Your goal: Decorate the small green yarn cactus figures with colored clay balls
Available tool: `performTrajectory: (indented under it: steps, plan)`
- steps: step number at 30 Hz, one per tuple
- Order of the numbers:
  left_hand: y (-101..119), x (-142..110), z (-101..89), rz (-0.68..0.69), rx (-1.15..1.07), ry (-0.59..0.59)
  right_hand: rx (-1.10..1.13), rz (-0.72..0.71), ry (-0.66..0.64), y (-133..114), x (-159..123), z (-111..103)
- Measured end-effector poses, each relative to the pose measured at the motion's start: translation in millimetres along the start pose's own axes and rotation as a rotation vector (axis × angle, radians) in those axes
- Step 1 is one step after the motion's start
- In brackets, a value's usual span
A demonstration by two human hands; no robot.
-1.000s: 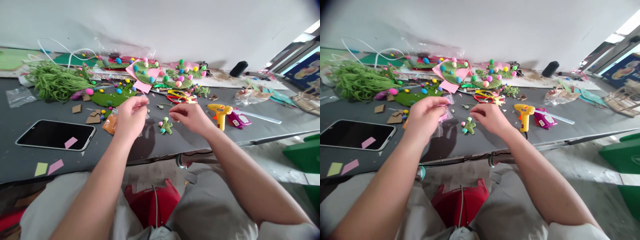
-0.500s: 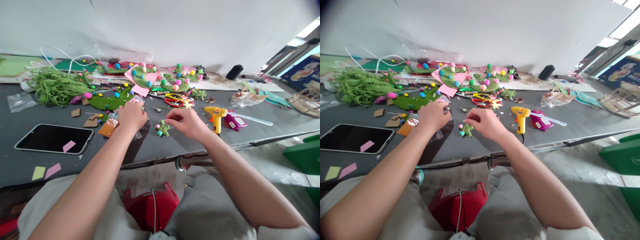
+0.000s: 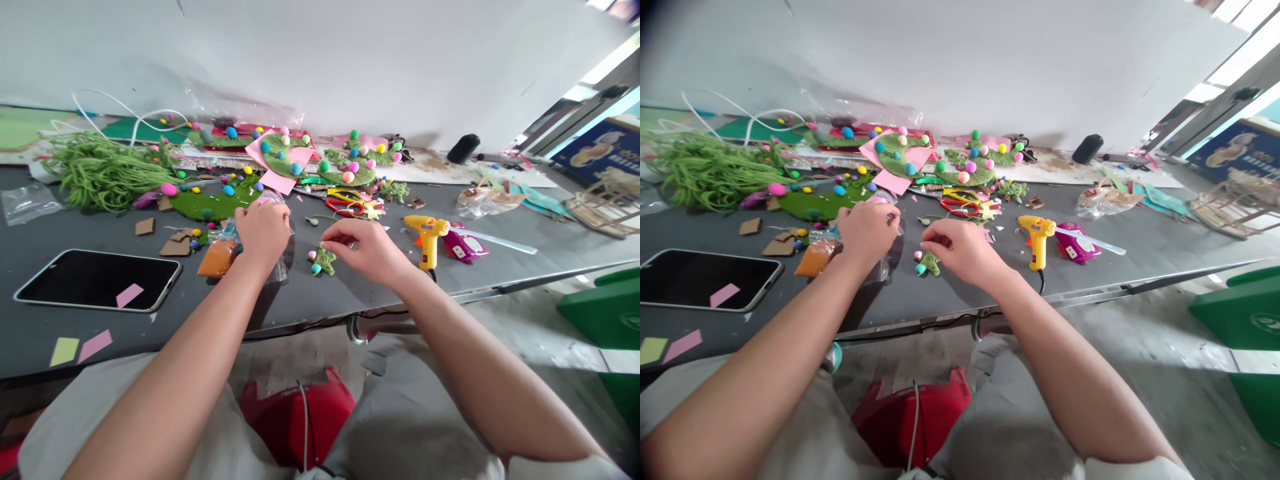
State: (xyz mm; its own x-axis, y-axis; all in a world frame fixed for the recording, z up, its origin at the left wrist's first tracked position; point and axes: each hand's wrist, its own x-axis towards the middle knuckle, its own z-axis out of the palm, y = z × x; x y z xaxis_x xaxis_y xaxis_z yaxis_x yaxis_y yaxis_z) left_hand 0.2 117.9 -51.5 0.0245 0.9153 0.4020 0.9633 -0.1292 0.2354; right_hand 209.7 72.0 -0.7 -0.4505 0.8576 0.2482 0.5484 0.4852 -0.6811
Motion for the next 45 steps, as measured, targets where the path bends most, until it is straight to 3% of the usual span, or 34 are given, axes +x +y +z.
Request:
performTrajectory:
  steps: [6,8,10,12,14,17,19,27,34,45]
  plan:
    - [1,4,-1.7,0.021,-0.151,0.025,0.005,-0.006,0.005,2,-1,1]
    - [7,4,-7.1,0.030,-0.379,0.059,0.038,0.006,0.062,5,0,2]
    - [17,-1,-15.3,0.003,-0.772,0.049,0.099,0.006,0.148,7,0,2]
    - [29,-10,-24.8,-0.092,-1.175,-0.073,0.144,-0.016,0.240,6,0,2]
    - [39,-23,-34.2,-0.293,-1.440,-0.180,0.134,-0.064,0.338,3,-1,1]
    - [49,-43,-46.1,-0.527,-1.743,-0.332,0.080,-0.196,0.460,-5,-4,1]
    - [53,-54,-52.2,-0.610,-1.851,-0.407,0.074,-0.273,0.479,-10,-6,2]
    - [54,-64,-63.9,-0.707,-1.985,-0.404,0.012,-0.419,0.402,-14,-13,8]
    - [49,-67,-70.2,-0.507,-1.868,-0.402,-0.251,-0.447,0.324,-14,-24,8]
    - [52,-71,-68.2,-0.429,-1.626,-0.356,-0.001,-0.286,0.236,-21,-30,1]
